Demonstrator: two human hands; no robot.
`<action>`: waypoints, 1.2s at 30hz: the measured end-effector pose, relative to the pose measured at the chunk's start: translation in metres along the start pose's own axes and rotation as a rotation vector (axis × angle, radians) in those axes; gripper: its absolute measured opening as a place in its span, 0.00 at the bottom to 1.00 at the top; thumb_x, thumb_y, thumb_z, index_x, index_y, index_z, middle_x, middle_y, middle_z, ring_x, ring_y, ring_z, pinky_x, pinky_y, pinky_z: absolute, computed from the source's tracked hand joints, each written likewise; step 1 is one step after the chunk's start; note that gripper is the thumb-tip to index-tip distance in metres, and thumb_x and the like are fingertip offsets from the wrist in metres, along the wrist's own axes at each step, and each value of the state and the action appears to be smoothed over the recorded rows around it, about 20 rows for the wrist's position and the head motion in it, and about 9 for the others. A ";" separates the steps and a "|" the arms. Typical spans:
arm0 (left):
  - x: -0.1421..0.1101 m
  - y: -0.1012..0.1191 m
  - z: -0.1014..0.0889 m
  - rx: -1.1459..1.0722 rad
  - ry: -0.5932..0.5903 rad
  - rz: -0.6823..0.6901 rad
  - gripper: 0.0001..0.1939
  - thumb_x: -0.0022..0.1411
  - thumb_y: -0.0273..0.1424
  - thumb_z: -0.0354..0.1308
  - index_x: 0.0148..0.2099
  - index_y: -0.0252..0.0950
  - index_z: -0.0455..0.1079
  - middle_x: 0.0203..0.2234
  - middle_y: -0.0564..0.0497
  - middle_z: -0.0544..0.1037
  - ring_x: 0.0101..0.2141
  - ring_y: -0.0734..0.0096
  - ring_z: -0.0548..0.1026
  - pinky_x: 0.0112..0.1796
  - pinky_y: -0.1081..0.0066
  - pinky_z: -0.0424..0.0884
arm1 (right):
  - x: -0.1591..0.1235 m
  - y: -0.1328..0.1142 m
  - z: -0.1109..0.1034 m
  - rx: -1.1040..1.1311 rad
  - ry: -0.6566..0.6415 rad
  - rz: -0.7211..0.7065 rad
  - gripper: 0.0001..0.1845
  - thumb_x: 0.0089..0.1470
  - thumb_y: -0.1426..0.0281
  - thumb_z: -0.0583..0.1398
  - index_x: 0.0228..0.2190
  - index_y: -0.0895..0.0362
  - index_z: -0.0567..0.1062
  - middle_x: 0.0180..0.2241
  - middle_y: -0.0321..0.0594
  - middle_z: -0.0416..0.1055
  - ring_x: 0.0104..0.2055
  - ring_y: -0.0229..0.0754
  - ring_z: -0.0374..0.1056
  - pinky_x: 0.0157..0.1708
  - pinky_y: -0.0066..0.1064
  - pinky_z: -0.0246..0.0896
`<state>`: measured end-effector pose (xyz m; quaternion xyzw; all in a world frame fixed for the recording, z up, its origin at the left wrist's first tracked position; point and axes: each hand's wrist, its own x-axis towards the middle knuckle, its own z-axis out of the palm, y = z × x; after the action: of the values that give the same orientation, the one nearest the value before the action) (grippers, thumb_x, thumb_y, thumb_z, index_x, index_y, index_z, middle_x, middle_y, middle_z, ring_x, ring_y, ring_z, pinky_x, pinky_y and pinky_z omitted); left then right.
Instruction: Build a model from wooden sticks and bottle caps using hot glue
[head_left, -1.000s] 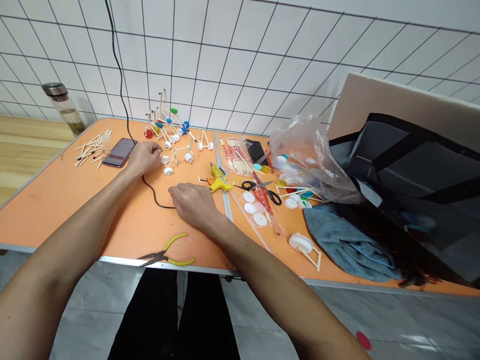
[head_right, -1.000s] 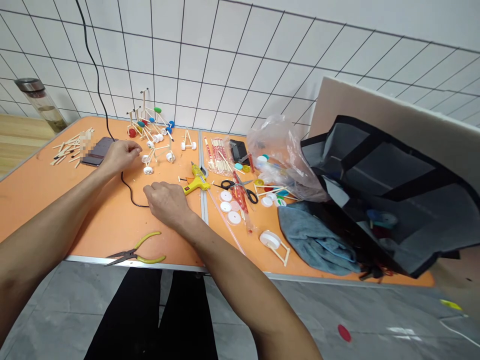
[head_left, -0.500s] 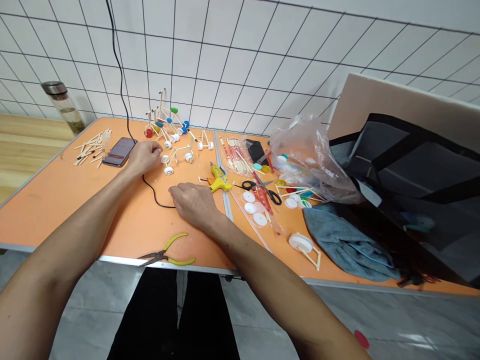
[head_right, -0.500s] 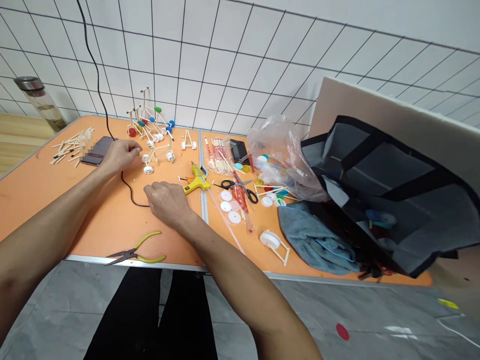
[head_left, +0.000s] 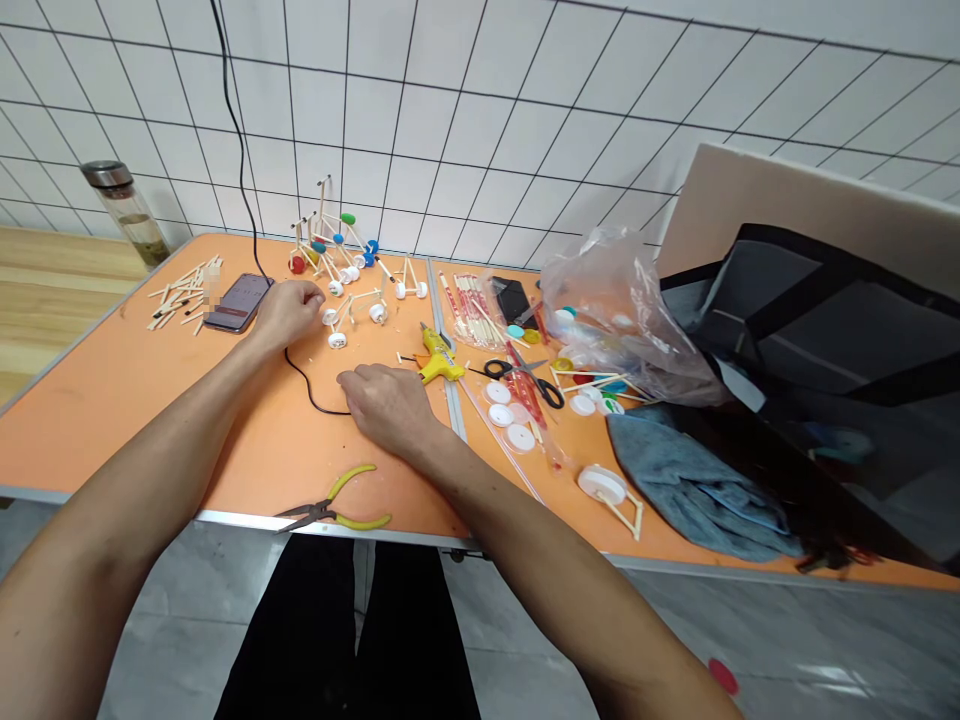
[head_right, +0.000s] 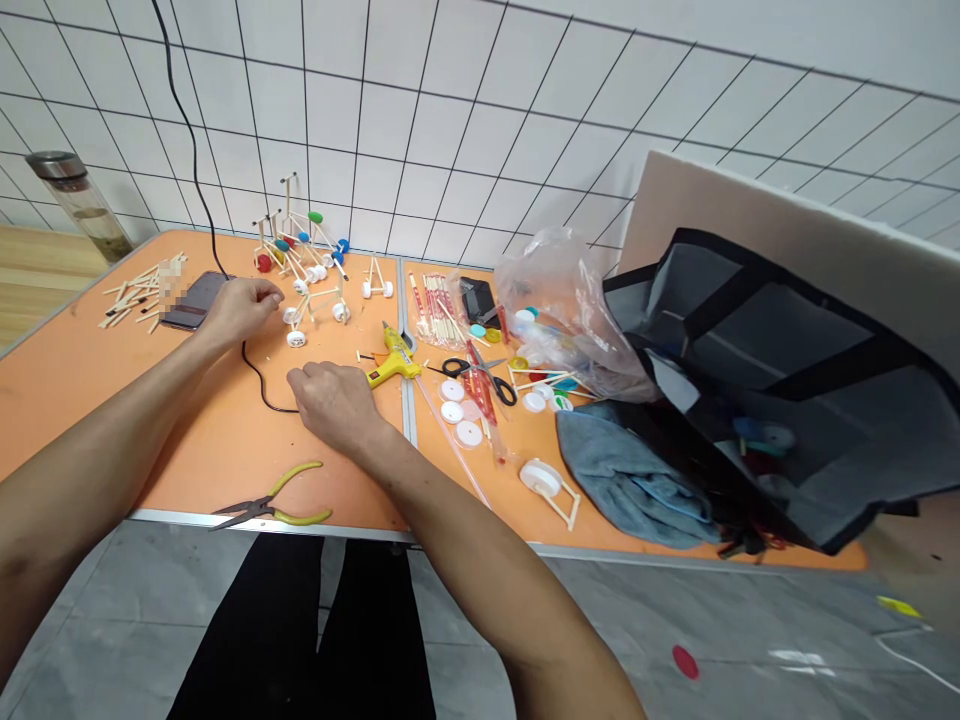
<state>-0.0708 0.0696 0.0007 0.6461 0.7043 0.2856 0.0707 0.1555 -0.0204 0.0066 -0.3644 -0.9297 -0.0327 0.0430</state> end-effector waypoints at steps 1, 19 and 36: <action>0.000 0.000 0.000 0.003 -0.001 -0.001 0.19 0.67 0.30 0.55 0.49 0.37 0.87 0.46 0.41 0.90 0.49 0.49 0.86 0.50 0.61 0.76 | 0.000 0.000 0.000 0.003 0.002 0.001 0.18 0.72 0.77 0.53 0.49 0.57 0.83 0.42 0.49 0.85 0.45 0.48 0.76 0.35 0.37 0.51; -0.001 0.001 -0.002 -0.026 0.002 -0.003 0.17 0.67 0.31 0.55 0.47 0.39 0.87 0.45 0.42 0.90 0.48 0.49 0.86 0.49 0.61 0.76 | 0.002 0.005 0.000 0.214 0.041 0.147 0.19 0.75 0.73 0.55 0.54 0.55 0.84 0.53 0.47 0.86 0.55 0.51 0.81 0.43 0.36 0.64; 0.002 0.002 0.001 -0.041 0.022 0.010 0.17 0.68 0.33 0.56 0.47 0.41 0.87 0.42 0.44 0.90 0.44 0.52 0.85 0.46 0.63 0.75 | 0.041 0.026 -0.009 1.810 0.294 0.794 0.13 0.53 0.85 0.64 0.37 0.58 0.77 0.33 0.37 0.79 0.27 0.33 0.70 0.21 0.21 0.59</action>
<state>-0.0692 0.0719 0.0011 0.6449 0.6957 0.3073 0.0750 0.1434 0.0253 0.0204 -0.4712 -0.4009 0.6597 0.4266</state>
